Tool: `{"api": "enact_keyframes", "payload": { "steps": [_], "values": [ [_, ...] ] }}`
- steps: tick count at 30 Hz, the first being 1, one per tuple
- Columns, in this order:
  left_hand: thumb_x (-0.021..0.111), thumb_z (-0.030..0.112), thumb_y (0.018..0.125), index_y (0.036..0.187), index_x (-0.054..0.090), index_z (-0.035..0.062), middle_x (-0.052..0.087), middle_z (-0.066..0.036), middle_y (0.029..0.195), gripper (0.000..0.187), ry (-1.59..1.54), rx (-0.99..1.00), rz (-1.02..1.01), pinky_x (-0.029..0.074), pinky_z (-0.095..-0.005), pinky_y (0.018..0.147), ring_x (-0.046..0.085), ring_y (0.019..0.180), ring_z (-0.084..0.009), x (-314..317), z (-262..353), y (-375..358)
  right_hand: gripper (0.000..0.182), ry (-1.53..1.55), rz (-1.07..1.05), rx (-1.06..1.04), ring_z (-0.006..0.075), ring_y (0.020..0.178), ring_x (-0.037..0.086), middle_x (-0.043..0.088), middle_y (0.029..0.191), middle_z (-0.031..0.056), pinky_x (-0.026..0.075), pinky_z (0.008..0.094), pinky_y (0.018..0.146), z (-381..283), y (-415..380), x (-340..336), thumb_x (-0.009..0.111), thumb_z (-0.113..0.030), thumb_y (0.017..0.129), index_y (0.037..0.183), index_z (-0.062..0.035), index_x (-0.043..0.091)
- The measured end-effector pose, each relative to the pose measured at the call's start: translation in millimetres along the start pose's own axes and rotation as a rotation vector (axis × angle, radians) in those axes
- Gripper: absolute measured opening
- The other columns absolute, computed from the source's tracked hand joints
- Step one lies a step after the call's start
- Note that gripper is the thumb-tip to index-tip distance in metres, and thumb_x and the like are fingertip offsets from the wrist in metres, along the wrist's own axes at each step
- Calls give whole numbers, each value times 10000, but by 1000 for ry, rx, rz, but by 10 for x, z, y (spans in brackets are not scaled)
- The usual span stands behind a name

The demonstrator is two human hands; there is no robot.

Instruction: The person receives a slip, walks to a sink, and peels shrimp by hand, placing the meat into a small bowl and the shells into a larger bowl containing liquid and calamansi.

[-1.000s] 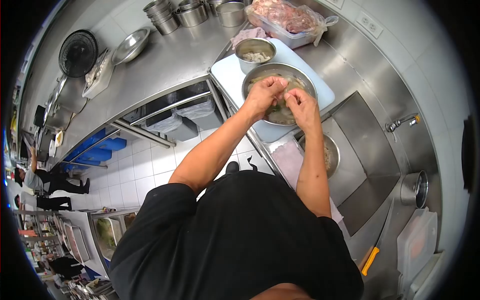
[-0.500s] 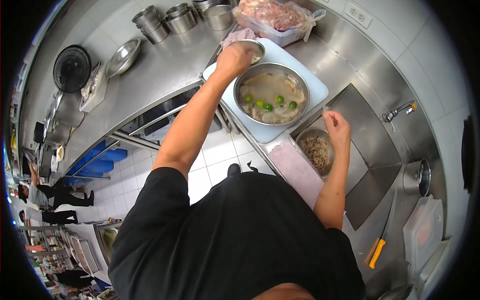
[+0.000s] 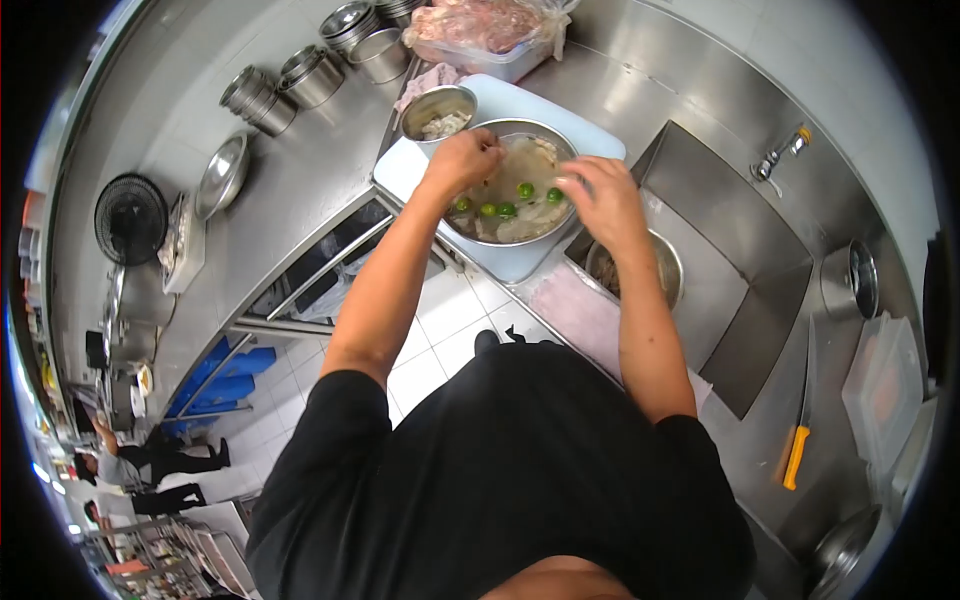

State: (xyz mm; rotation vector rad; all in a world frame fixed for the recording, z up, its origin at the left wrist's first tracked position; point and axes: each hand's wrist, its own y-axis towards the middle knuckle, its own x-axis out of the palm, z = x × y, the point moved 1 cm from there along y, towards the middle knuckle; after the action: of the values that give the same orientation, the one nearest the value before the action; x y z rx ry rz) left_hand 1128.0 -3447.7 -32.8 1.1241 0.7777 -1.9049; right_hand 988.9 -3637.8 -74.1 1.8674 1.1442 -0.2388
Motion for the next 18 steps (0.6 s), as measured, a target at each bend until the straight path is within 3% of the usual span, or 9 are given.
{"api": "enact_keyframes", "payload": {
  "steps": [3,4,6,9,11,15,18],
  "values": [
    [665,228,883,1070,636,70,694,-42,964,247,-717,-16,-57,474,-294,637,664,814,-152,-51,-26,-86,352,139,-91,41,334,1028,597,678,1072,144,458,411,920,-162,199,281,686,-300,868,1114,-48,672],
    [671,209,883,1061,633,75,685,-26,951,226,-816,-4,-42,454,-272,623,655,808,-130,-50,-12,-115,364,173,-134,66,331,1021,599,674,1085,144,465,405,914,-210,250,332,684,-298,876,1140,-49,664],
    [682,172,885,1043,627,85,669,7,924,189,-1016,21,-1,415,-227,597,635,796,-85,-64,3,-175,330,310,-214,173,252,914,639,687,1008,129,497,364,838,-221,303,352,669,-253,899,1146,-34,645],
    [676,184,892,1047,609,61,689,-12,898,209,-1242,29,27,417,-202,615,648,785,-99,-37,-83,-247,284,454,-252,254,177,842,643,689,937,100,504,322,789,-151,342,435,657,-223,911,1121,-32,647],
    [678,194,894,1025,609,69,686,-11,889,194,-1236,6,30,411,-204,613,641,782,-93,-17,-112,-282,252,476,-242,215,136,816,635,685,901,80,502,303,767,-146,355,404,654,-204,915,1099,-33,651],
    [687,248,902,990,606,100,635,26,837,191,-959,50,-58,388,-204,624,572,713,-69,-63,55,-356,232,344,-271,181,199,816,647,685,925,112,504,327,767,-100,376,375,646,-189,907,1076,-30,650],
    [679,278,911,980,600,99,598,41,786,208,-1072,73,-179,371,-204,607,531,669,-65,44,41,-210,226,276,-272,12,245,826,638,676,954,131,500,333,771,-106,362,324,634,-177,902,1069,-25,647]
  ]
}}
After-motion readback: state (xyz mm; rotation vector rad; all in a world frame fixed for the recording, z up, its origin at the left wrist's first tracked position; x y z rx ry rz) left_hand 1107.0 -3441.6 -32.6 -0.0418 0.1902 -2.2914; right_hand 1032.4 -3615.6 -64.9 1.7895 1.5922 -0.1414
